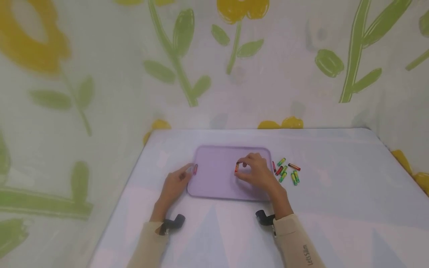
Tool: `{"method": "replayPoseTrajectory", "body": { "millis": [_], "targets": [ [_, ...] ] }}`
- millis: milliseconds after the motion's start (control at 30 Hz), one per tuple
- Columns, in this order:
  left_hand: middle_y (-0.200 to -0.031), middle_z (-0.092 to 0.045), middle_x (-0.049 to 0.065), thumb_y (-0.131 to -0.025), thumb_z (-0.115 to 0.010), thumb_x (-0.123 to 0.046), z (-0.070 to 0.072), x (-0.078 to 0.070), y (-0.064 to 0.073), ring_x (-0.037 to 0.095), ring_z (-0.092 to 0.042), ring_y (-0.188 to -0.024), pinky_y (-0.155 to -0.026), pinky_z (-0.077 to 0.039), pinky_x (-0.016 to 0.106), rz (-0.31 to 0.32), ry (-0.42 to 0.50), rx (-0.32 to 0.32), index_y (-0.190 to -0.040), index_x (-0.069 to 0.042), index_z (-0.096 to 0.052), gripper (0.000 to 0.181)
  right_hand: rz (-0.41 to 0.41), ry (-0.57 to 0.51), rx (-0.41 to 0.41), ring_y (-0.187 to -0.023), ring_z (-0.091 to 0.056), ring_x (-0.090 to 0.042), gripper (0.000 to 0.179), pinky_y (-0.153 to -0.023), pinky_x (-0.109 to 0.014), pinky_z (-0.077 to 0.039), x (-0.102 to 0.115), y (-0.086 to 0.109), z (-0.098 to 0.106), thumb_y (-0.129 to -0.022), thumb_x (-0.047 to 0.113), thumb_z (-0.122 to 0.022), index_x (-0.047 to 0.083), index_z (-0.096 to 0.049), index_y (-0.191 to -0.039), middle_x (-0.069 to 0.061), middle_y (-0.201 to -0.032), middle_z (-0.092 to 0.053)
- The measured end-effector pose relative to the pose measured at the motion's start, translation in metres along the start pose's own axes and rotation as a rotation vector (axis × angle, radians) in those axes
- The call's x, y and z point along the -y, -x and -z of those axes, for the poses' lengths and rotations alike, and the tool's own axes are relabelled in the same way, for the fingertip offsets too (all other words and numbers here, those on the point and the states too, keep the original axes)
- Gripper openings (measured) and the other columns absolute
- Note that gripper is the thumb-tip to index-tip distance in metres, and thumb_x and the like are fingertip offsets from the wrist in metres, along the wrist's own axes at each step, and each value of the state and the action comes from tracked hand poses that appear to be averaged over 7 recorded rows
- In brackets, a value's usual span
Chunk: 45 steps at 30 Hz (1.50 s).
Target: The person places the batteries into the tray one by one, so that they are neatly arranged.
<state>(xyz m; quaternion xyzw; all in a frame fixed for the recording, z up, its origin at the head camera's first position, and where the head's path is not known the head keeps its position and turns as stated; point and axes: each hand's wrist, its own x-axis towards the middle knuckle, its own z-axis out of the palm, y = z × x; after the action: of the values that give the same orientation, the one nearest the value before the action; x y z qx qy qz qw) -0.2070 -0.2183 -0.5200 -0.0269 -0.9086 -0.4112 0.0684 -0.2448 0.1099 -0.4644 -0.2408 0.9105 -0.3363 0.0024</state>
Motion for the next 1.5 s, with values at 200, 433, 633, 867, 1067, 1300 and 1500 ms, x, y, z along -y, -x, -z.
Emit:
{"method": "replayPoseTrajectory", "body": {
  "millis": [200,433,633,867,1067,1300,1500],
  "targets": [
    [-0.075,-0.063,-0.008,-0.098,-0.064,-0.021,0.0,0.0,0.001,0.01,-0.048,-0.055,-0.056,-0.04,0.03,0.006,-0.002,-0.007,-0.135,-0.022,-0.065,0.037,-0.003,-0.024,0.003,-0.105,-0.044,-0.025,0.035,-0.086,-0.047,-0.037,0.007,-0.004,-0.008,-0.085,0.026,-0.082,0.013,-0.072,-0.116,-0.005,-0.101,-0.059],
    [-0.076,-0.064,-0.008,-0.098,-0.064,-0.022,-0.001,0.0,0.0,0.011,-0.049,-0.056,-0.062,-0.041,0.033,0.013,-0.015,-0.007,-0.135,-0.022,-0.065,0.037,0.04,-0.05,0.014,-0.103,-0.045,-0.024,0.034,-0.092,-0.049,-0.031,0.015,-0.012,-0.017,-0.084,0.024,-0.082,0.012,-0.072,-0.115,-0.006,-0.099,-0.059],
    [-0.077,-0.065,-0.007,-0.098,-0.065,-0.022,0.001,-0.005,0.003,0.01,-0.048,-0.056,-0.06,-0.042,0.031,0.007,0.002,-0.005,-0.136,-0.019,-0.065,0.038,0.057,-0.066,0.015,-0.099,-0.046,-0.025,0.033,-0.091,-0.047,-0.031,0.021,-0.017,-0.025,-0.084,0.023,-0.082,0.01,-0.072,-0.113,-0.008,-0.097,-0.059],
    [-0.076,-0.065,-0.007,-0.098,-0.065,-0.021,0.004,-0.008,0.004,0.011,-0.046,-0.056,-0.072,-0.04,0.035,0.009,-0.017,-0.007,-0.136,-0.019,-0.065,0.038,0.077,-0.067,0.022,-0.097,-0.046,-0.025,0.033,-0.09,-0.048,-0.03,0.029,-0.022,-0.035,-0.083,0.022,-0.083,0.01,-0.073,-0.112,-0.003,-0.094,-0.057],
    [-0.076,-0.063,-0.008,-0.097,-0.066,-0.023,0.004,-0.006,0.004,0.013,-0.045,-0.058,-0.076,-0.037,0.038,-0.02,-0.031,-0.017,-0.136,-0.021,-0.065,0.039,0.08,-0.059,0.017,-0.098,-0.047,-0.023,0.034,-0.092,-0.048,-0.031,0.035,-0.027,-0.042,-0.083,0.024,-0.084,0.01,-0.074,-0.112,-0.002,-0.093,-0.057],
    [-0.075,-0.063,-0.008,-0.098,-0.066,-0.024,0.001,0.0,0.002,0.012,-0.047,-0.059,-0.077,-0.037,0.038,-0.04,-0.051,-0.035,-0.136,-0.021,-0.065,0.038,0.087,-0.083,0.029,-0.099,-0.048,-0.024,0.035,-0.094,-0.046,-0.031,0.038,-0.033,-0.05,-0.085,0.025,-0.082,0.01,-0.073,-0.114,-0.007,-0.097,-0.059],
    [-0.075,-0.064,-0.009,-0.097,-0.066,-0.022,-0.002,0.001,0.001,0.01,-0.048,-0.059,-0.079,-0.038,0.039,-0.063,-0.054,-0.043,-0.134,-0.02,-0.066,0.037,0.102,-0.095,0.019,-0.098,-0.049,-0.025,0.035,-0.091,-0.047,-0.031,0.041,-0.037,-0.057,-0.084,0.024,-0.082,0.009,-0.073,-0.114,-0.006,-0.096,-0.059]
  ]
}}
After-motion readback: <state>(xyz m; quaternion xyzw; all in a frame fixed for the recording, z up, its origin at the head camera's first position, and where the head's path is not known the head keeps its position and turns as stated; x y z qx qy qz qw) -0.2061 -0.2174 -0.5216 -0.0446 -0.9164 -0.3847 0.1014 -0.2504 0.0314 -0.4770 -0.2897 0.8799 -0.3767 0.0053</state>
